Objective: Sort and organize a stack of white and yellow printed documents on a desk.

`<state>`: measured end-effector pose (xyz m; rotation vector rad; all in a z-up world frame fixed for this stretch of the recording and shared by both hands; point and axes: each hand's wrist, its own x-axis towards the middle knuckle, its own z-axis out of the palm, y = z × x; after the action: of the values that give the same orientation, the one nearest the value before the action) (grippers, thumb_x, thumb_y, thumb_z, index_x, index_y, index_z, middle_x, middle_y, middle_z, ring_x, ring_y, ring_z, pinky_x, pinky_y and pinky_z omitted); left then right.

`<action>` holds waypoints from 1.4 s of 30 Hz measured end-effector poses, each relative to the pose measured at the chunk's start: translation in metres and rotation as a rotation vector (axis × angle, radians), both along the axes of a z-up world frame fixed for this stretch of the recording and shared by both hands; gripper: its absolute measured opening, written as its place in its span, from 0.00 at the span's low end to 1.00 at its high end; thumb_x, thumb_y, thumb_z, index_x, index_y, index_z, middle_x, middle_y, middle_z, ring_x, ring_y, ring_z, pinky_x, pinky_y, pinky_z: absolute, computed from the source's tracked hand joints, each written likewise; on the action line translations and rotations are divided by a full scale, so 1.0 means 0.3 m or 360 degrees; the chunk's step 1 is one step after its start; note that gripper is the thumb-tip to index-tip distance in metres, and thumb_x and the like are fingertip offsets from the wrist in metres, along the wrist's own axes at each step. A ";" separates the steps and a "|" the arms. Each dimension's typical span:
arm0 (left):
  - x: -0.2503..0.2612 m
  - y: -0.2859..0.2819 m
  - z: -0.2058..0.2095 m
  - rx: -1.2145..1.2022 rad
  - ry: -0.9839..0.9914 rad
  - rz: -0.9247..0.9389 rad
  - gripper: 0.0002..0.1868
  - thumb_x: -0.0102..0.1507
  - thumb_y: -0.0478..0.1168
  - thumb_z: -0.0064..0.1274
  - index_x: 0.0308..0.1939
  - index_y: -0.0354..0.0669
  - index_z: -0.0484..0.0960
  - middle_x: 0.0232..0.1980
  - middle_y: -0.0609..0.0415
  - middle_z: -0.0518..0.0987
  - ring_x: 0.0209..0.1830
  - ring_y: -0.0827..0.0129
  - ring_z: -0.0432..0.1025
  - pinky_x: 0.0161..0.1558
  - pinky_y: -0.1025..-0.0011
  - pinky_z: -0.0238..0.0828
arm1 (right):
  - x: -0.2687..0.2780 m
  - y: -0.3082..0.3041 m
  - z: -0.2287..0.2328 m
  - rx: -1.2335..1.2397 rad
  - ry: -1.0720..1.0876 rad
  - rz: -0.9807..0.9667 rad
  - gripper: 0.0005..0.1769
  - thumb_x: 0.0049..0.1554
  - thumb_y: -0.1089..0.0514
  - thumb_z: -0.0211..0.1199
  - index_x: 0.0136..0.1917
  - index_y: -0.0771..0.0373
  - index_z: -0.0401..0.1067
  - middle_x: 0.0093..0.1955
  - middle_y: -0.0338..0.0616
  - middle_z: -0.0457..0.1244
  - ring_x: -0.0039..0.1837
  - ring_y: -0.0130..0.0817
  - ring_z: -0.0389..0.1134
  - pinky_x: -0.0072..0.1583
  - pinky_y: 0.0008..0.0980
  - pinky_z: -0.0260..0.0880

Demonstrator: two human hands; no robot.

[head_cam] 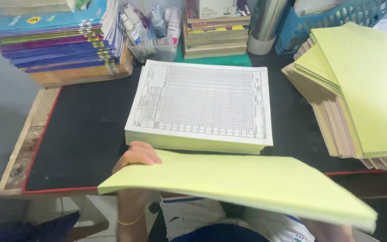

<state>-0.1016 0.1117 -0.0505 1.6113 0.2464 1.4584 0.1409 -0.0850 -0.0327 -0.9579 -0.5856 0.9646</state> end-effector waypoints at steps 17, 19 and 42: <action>-0.170 -0.075 -0.055 -0.0632 0.0554 0.0011 0.21 0.67 0.47 0.25 0.43 0.38 0.72 0.59 0.49 0.62 0.42 0.73 0.66 0.42 0.77 0.62 | -0.098 -0.031 0.073 -0.1334 0.0419 -0.0406 0.17 0.53 0.68 0.46 0.55 0.78 0.64 0.49 0.66 0.62 0.46 0.58 0.62 0.46 0.50 0.59; -0.209 -0.109 -0.046 -0.1404 0.0624 0.0049 0.29 0.51 0.31 0.49 0.57 0.40 0.64 0.53 0.49 0.68 0.38 0.66 0.70 0.36 0.71 0.67 | -0.093 -0.036 0.059 -0.1363 0.0402 -0.0388 0.17 0.52 0.68 0.47 0.54 0.77 0.65 0.49 0.65 0.63 0.46 0.58 0.62 0.45 0.49 0.59; -0.097 -0.298 0.135 -0.0050 0.1187 0.1003 0.05 0.55 0.38 0.53 0.28 0.39 0.76 0.25 0.57 0.76 0.19 0.77 0.66 0.24 0.78 0.59 | -0.098 -0.138 0.110 -0.0970 -0.1070 -0.0847 0.14 0.54 0.72 0.55 0.54 0.82 0.66 0.46 0.60 0.63 0.46 0.42 0.64 0.49 0.35 0.66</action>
<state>-0.1307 0.0222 -0.0099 2.1040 1.2860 1.1907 0.1114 -0.1263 0.0004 -1.9056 -0.5448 0.3096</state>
